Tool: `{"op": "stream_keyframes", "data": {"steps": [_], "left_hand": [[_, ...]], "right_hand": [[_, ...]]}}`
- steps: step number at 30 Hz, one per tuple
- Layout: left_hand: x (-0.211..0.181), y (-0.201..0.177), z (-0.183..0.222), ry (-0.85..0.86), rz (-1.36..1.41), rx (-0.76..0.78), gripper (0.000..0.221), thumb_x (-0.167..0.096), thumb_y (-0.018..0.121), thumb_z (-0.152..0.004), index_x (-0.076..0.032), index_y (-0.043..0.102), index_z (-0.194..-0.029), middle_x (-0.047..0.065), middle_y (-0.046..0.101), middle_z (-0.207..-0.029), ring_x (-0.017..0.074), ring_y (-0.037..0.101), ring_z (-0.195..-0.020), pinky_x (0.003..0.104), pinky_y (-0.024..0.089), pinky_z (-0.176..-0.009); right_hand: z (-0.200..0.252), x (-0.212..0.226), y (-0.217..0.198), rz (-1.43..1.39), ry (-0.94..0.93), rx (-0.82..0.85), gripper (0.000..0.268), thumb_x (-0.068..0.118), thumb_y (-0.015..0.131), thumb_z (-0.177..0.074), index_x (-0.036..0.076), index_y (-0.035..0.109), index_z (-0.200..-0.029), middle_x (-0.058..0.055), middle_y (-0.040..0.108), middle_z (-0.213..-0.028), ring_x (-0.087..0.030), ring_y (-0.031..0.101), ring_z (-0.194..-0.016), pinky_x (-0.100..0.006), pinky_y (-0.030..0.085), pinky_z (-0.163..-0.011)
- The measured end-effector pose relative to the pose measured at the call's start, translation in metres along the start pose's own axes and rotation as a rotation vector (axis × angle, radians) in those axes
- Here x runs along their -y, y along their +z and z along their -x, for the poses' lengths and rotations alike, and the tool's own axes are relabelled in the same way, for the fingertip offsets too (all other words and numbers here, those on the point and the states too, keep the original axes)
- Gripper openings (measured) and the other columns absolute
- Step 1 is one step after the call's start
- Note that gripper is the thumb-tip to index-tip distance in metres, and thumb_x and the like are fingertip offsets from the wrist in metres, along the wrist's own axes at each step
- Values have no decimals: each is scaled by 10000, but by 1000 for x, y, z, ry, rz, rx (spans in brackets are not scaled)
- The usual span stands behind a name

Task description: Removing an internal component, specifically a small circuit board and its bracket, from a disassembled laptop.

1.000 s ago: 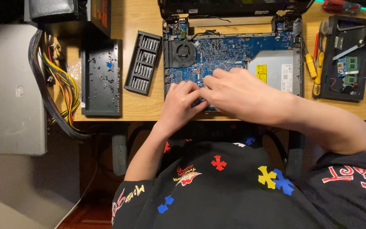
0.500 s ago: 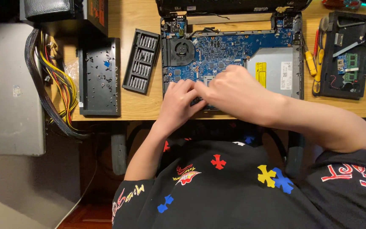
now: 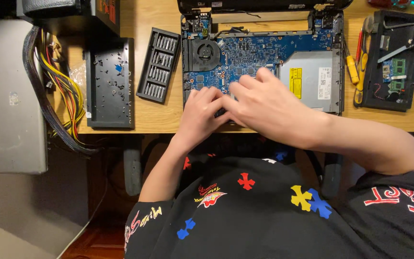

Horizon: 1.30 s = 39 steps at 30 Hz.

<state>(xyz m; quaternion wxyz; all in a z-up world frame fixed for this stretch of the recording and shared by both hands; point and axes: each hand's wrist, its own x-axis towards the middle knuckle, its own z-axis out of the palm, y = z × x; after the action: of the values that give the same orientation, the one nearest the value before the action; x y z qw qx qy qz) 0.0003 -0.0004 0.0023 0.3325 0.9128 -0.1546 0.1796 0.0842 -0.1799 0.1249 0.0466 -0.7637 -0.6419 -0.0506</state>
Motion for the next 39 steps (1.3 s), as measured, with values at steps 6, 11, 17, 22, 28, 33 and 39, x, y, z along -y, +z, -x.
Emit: {"op": "stream_keyframes", "data": {"steps": [6, 11, 17, 22, 28, 33, 39], "left_hand": [[0, -2, 1, -12, -17, 9, 247, -202, 849, -784, -100, 655, -898, 21, 583, -929, 224, 577, -904, 388, 395, -783], [0, 0, 1, -6, -31, 0, 278, -240, 857, -796, -93, 650, -908, 27, 588, -940, 226, 574, -915, 388, 386, -779], [-2, -4, -1, 11, 24, 6, 163, -228, 834, -864, -158, 703, -932, -10, 580, -924, 196, 575, -915, 372, 384, -790], [-6, -6, -3, -26, 32, 22, 130, -236, 820, -878, -156, 719, -899, -16, 581, -899, 196, 567, -890, 379, 370, -779], [-13, -2, -4, 4, -26, 8, 108, -202, 766, -918, -137, 680, -918, 1, 576, -924, 214, 565, -914, 391, 380, -801], [-24, 10, -1, 2, -268, 49, 136, -227, 734, -925, -125, 645, -924, 27, 563, -911, 242, 551, -889, 389, 401, -770], [-40, 7, 4, 35, -426, -12, 145, -219, 712, -943, -103, 630, -910, 42, 551, -892, 234, 547, -857, 369, 427, -731]], "right_hand": [[2, -3, -1, 29, -10, 120, 187, 173, 621, -876, 107, 638, -1050, -12, 593, -825, -197, 615, -842, -357, 414, -766], [5, -5, 1, 19, 9, 29, 150, 263, 647, -880, 115, 624, -886, -23, 601, -783, -196, 635, -776, -361, 416, -719], [27, -22, -6, -113, -21, 40, 185, 215, 683, -882, 106, 698, -1031, -11, 603, -746, -190, 635, -759, -365, 442, -731], [79, -36, 16, -448, 292, -233, 124, 95, 790, -926, 51, 739, -1030, -51, 713, -921, -208, 657, -813, -351, 494, -817], [150, -36, 90, -1008, 638, -447, 107, -3, 699, -1001, -22, 706, -1106, -71, 716, -986, -132, 684, -862, -249, 550, -793], [164, -38, 121, -1195, 858, -563, 106, 31, 676, -1022, -20, 694, -1113, -56, 704, -986, -98, 686, -845, -230, 572, -754], [163, -36, 125, -1240, 923, -589, 98, 53, 658, -1057, -10, 690, -1126, -44, 693, -916, -88, 681, -827, -232, 572, -742]]}}
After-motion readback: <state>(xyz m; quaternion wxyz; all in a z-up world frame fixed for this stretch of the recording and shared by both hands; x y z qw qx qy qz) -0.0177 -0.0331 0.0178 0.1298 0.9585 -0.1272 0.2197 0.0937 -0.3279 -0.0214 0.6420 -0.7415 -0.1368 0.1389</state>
